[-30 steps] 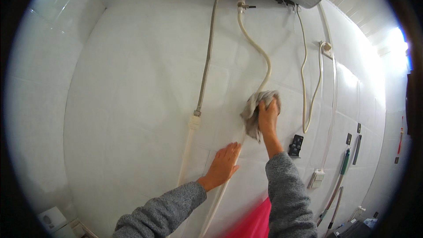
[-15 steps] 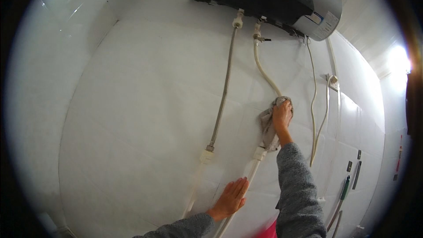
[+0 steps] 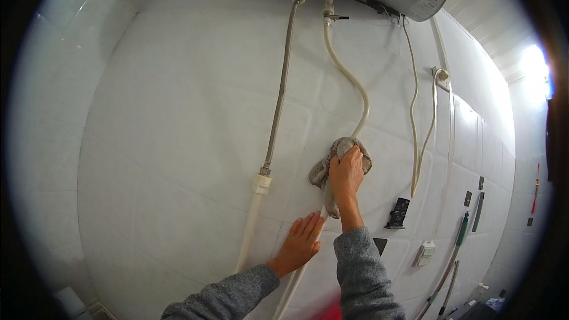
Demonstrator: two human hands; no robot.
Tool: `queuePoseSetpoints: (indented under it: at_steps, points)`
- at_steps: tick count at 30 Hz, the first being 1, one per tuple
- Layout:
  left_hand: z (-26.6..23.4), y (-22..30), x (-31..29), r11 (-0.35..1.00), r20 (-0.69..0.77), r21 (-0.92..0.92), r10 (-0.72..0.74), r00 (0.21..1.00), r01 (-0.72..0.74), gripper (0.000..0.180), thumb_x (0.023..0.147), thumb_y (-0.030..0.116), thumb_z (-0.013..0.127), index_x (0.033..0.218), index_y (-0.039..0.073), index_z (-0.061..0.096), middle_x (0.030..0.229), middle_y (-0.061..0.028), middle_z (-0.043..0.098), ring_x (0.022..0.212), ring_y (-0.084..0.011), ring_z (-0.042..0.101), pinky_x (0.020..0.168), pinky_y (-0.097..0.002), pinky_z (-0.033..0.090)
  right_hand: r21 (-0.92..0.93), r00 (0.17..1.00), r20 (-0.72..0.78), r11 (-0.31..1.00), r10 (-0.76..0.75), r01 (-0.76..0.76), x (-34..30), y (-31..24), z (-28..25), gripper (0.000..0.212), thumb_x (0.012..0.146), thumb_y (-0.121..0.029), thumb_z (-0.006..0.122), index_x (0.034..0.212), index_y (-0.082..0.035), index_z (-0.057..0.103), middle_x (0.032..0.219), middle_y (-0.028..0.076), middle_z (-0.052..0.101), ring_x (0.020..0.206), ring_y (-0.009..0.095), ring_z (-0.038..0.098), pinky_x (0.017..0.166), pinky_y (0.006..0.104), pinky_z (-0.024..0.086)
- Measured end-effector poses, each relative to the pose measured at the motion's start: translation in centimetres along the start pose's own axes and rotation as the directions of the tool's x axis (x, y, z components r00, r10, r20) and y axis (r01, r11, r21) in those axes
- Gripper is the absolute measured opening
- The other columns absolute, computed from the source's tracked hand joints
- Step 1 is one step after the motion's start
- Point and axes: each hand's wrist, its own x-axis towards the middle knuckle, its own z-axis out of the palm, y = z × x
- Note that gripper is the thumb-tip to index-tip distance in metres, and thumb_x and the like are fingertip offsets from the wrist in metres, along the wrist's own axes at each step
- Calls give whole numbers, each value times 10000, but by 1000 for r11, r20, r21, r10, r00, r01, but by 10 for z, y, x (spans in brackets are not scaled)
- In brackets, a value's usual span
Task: The person wipes the wall and pipes near a water heater with a cloth, then rinses the cloth in a green basin and wipes the toilet tank and lid. The person repeatedly dips the cloth into the basin and continues wiping surfaces.
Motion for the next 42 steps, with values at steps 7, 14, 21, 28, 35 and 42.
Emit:
queuePoseSetpoints:
  at_steps: [7,14,21,28,35,42]
  points:
    - [-2,0,3,998,10,-61,8,1000,-8,649,872,180,574,1429,-22,309,1470,-218,344,1366,-347,337,1112,-495,250,-49,995,-102,999,-22,17,58,10,11,447,846,-147,626,1189,62,428,1012,211,570,917,381,611,760,461,507]
    - [-1,-1,1,983,-4,-182,-11,1000,10,665,898,165,532,1478,14,243,1498,-200,314,1378,-340,324,1109,-507,254,-148,994,-49,985,-94,86,170,25,31,271,880,-90,538,1126,15,490,1019,229,588,941,405,618,757,489,511]
    - [3,-5,-4,983,-12,-178,-43,999,40,645,920,183,501,1485,29,230,1522,-160,290,1396,-307,310,1113,-502,258,-190,919,42,900,-392,392,220,-6,43,268,916,-91,486,1179,-54,520,1149,173,577,1036,374,584,853,497,475]
    - [0,1,-1,983,28,-177,-34,999,39,627,955,200,465,1500,40,201,1534,-150,267,1415,-299,275,1133,-481,239,-221,932,-49,914,-360,341,246,-71,78,352,934,-112,473,1281,-58,489,1241,167,569,1143,343,551,937,469,433]
    - [-6,-4,-3,993,55,-112,-33,998,39,631,951,210,471,1497,39,203,1533,-152,270,1406,-294,293,1134,-462,249,-369,947,6,879,-321,301,234,-49,61,212,910,-134,503,1109,-74,545,1103,127,613,1032,306,591,837,467,440]
    - [-6,-3,-1,993,35,-117,-20,999,24,642,933,203,502,1483,23,224,1509,-168,306,1382,-302,329,1119,-473,268,-372,976,-70,913,-206,166,196,-4,37,225,916,-127,473,1106,-45,559,1067,148,625,988,325,613,836,495,436]
